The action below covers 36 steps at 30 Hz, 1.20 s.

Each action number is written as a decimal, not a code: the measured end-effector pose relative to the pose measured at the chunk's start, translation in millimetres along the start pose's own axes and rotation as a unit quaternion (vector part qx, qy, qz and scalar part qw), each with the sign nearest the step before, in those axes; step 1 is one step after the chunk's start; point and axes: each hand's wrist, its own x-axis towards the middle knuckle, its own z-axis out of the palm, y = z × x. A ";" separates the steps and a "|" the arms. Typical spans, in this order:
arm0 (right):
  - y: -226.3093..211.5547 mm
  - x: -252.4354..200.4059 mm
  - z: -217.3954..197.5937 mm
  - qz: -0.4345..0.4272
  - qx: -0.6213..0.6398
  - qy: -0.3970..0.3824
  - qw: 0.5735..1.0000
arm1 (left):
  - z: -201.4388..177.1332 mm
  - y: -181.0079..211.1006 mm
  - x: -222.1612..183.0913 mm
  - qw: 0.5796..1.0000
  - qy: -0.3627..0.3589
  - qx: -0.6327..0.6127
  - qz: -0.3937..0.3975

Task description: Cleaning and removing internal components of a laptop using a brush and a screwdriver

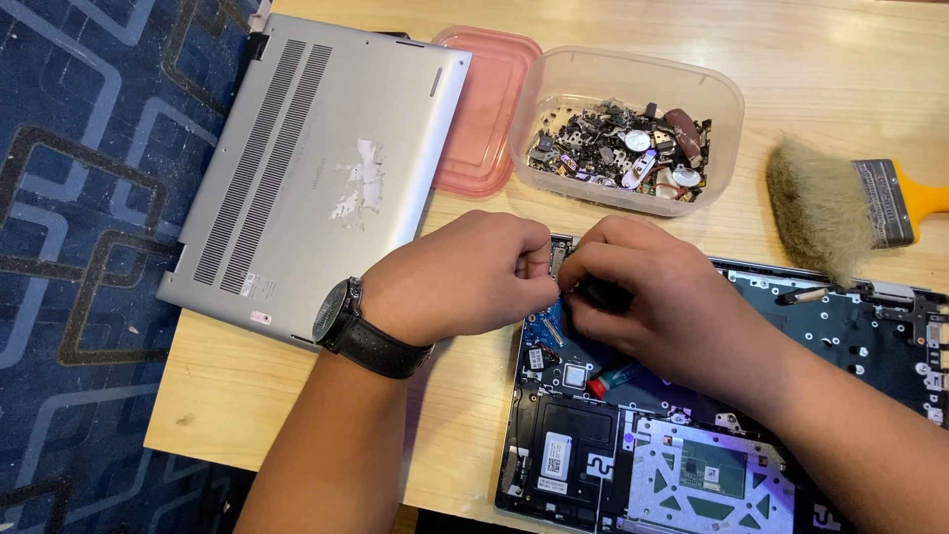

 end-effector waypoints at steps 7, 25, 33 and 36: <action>1.8 1.2 -4.0 -0.079 -0.014 -0.005 0.997 | -1.0 -2.4 0.8 1.000 0.007 -0.003 0.009; 19.0 2.1 -9.9 -0.166 -0.027 -0.038 0.985 | -1.8 -3.2 -1.2 1.000 0.000 0.000 0.003; 19.4 1.0 -8.1 -0.164 -0.024 -0.032 0.986 | -1.0 -4.4 0.2 1.000 -0.004 0.002 0.010; 20.0 1.4 -7.4 -0.167 -0.043 -0.032 0.984 | -4.1 -2.6 -1.1 1.000 -0.021 -0.008 -0.010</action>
